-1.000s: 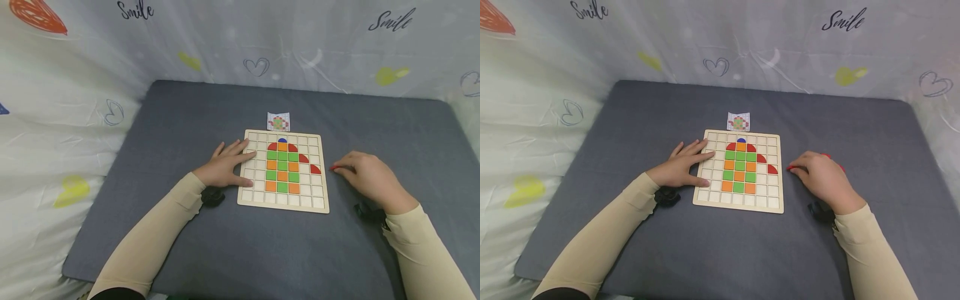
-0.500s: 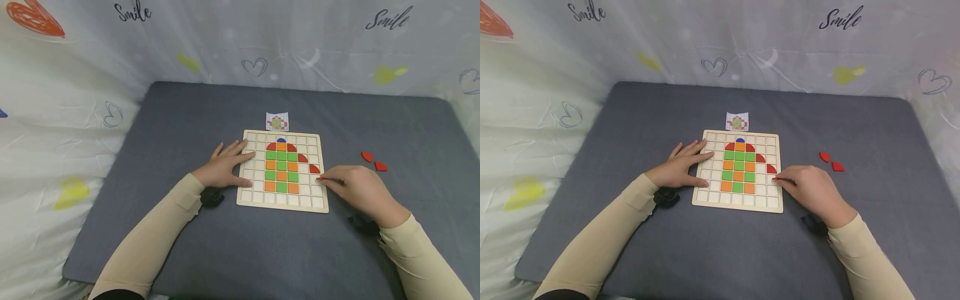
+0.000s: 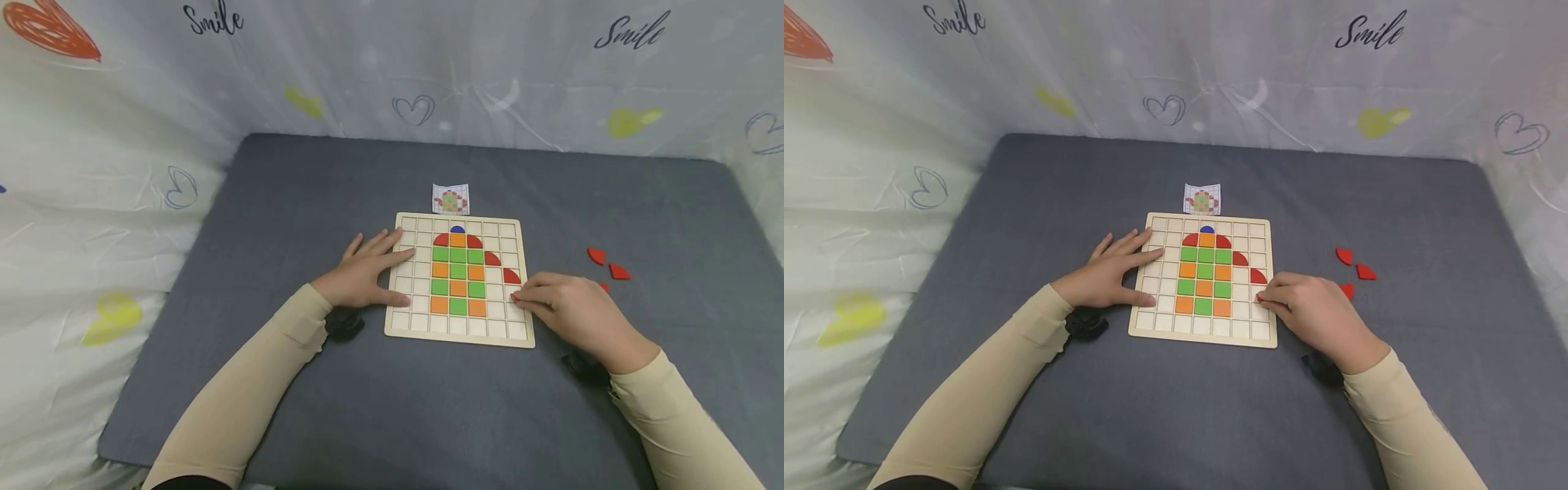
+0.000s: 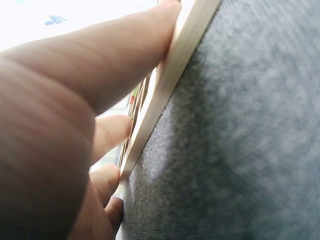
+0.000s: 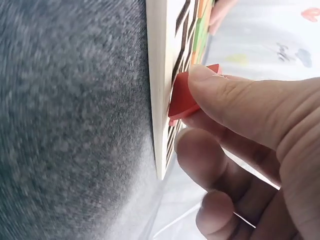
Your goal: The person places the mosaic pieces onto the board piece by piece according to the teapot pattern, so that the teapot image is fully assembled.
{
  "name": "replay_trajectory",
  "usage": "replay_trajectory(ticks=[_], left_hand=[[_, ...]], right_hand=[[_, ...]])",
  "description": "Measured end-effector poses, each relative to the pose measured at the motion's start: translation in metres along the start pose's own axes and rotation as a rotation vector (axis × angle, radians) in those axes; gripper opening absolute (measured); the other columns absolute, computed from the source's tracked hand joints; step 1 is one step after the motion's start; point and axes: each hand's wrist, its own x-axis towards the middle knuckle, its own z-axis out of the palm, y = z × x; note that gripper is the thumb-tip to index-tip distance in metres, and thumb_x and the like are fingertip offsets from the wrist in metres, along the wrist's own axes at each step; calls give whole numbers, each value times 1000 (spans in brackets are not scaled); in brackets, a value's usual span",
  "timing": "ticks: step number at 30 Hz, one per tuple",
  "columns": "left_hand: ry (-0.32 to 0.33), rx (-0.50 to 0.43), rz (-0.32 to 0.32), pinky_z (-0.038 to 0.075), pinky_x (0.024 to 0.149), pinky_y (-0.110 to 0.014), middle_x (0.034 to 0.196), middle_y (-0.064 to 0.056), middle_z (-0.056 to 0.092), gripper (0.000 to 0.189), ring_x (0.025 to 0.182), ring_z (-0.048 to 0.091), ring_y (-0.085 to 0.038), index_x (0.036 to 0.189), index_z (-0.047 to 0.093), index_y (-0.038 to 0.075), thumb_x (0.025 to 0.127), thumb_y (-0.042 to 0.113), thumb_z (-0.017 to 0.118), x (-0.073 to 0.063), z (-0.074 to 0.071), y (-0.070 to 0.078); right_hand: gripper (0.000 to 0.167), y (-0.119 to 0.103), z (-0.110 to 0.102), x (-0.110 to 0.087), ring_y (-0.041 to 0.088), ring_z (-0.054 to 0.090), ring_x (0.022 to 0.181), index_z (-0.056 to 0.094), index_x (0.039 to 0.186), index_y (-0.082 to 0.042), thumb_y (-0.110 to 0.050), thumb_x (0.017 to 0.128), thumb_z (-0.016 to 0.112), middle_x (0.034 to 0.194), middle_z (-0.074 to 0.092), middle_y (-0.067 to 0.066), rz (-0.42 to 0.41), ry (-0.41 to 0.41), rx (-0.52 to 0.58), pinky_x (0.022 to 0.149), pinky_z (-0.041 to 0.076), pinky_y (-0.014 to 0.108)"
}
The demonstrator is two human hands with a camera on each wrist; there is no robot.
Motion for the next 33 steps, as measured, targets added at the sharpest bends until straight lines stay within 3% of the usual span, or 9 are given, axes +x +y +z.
replay_trajectory(ticks=[23,33], left_hand=[[-10,2,-3,-16,127,-51,178,5,0,98,164,-6,-19,167,32,31,87,65,78,1,-2,0],[-10,-4,-1,-16,127,-51,178,5,0,99,164,-6,-19,167,32,31,86,65,78,1,-2,0]], right_hand=[[30,6,3,4,17,70,82,86,109,-12,1,81,86,102,75,0,-23,-67,-43,63,58,38],[30,9,4,6,9,57,69,87,104,-14,-1,77,89,99,68,-3,-55,-28,-42,53,45,26]])
